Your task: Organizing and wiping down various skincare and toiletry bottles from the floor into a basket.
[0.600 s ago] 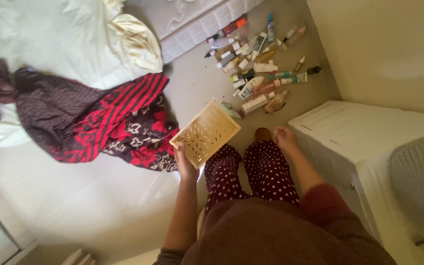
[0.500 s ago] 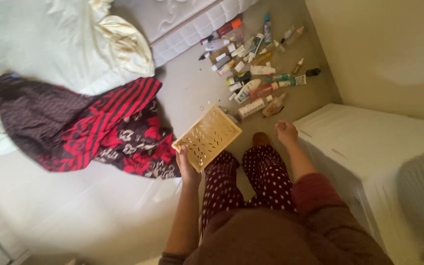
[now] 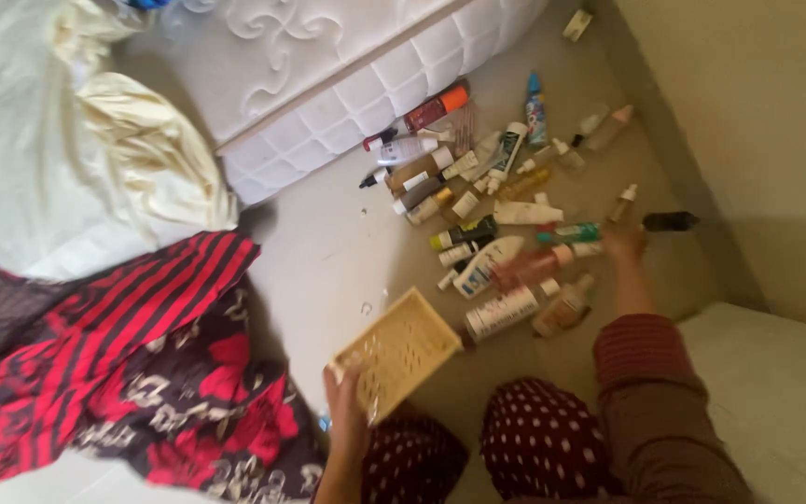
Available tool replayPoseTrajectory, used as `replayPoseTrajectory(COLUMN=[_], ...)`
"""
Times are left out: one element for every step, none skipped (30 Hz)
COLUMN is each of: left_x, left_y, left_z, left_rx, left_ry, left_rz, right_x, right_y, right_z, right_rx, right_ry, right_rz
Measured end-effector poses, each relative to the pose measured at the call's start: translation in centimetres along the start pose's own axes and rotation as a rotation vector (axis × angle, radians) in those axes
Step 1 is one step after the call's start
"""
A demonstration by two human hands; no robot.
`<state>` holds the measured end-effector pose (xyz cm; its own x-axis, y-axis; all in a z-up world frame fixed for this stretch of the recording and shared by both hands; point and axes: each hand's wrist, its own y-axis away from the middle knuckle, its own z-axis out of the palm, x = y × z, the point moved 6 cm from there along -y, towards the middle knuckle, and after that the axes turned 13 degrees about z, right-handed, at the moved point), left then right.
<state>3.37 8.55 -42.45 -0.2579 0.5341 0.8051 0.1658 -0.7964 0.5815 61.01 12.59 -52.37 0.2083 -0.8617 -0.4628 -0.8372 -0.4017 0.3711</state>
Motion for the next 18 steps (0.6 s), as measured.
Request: replayPoseTrajectory(left_x=[0.3, 0.7, 1.2, 0.1, -0.2, -0.4, -0.7, -0.5, -0.1, 0.0, 0.0, 0.2, 0.5, 0.9, 1.4, 1.4, 1.5, 1.7], left_y=[-0.3, -0.4, -0.3, -1.5, -2.4, -3.1, -3.1, -2.9, -2.8, -2.3, -2.3, -2.1, -1.7, -1.3, -0.9, -0.8, -0.4, -0.2], left_z=[-0.3, -0.5, -0.9, -2.2, -3.9, -5.5, -6.5, -7.0, -7.4, -7.6, -7.8, -8.0, -7.0, -6.0, -5.2, -4.8, -4.6, -4.4], left_rx=[-0.003, -0.039, -0.069, -0.068, -0.042, -0.015, -0.010, -0.073, -0.139, -0.137, -0.072, -0.006, -0.004, -0.009, -0.012, -0.008, -0.020, -0.032], left_ry=[0.002, 0.021, 0.039, 0.039, -0.078, -0.195, -0.198, -0.117, -0.031, -0.030, -0.111, -0.191, -0.172, -0.034, 0.100, 0.116, 0.119, 0.121], left_rz=[0.006, 0.024, 0.044, 0.053, 0.158, 0.262, 0.255, 0.307, 0.363, 0.360, 0.351, 0.341, 0.345, 0.359, 0.379, 0.390, 0.392, 0.395], right_x=[0.5, 0.8, 0.7, 0.9, 1.1, 1.2, 3.3, 5.2, 6.1, 7.8, 8.7, 9.6, 9.7, 9.9, 9.9, 9.6, 9.7, 9.7], right_y=[-2.0, -3.9, -5.7, -7.1, -8.2, -9.2, -10.5, -11.4, -13.5, -13.9, -14.9, -15.8, -15.7, -15.6, -15.4, -15.9, -16.1, -16.2], right_z=[0.6, 1.0, 1.6, 2.1, 2.4, 2.6, 3.4, 4.1, 3.4, 4.7, 5.4, 6.0, 5.8, 5.7, 6.1, 6.4, 7.3, 8.1], right_rx=[0.024, 0.048, 0.066, 0.085, 0.103, 0.120, 0.134, 0.149, 0.168, 0.167, 0.188, 0.208, 0.217, 0.222, 0.224, 0.229, 0.225, 0.221], right_ry=[-0.003, -0.006, -0.010, -0.014, -0.017, -0.020, -0.012, -0.004, 0.002, 0.006, -0.009, -0.023, -0.021, 0.036, 0.086, 0.082, 0.132, 0.181], right_rz=[-0.009, -0.019, -0.030, -0.041, -0.050, -0.059, -0.062, -0.065, -0.071, -0.071, -0.078, -0.085, -0.102, -0.088, -0.076, -0.094, -0.077, -0.059])
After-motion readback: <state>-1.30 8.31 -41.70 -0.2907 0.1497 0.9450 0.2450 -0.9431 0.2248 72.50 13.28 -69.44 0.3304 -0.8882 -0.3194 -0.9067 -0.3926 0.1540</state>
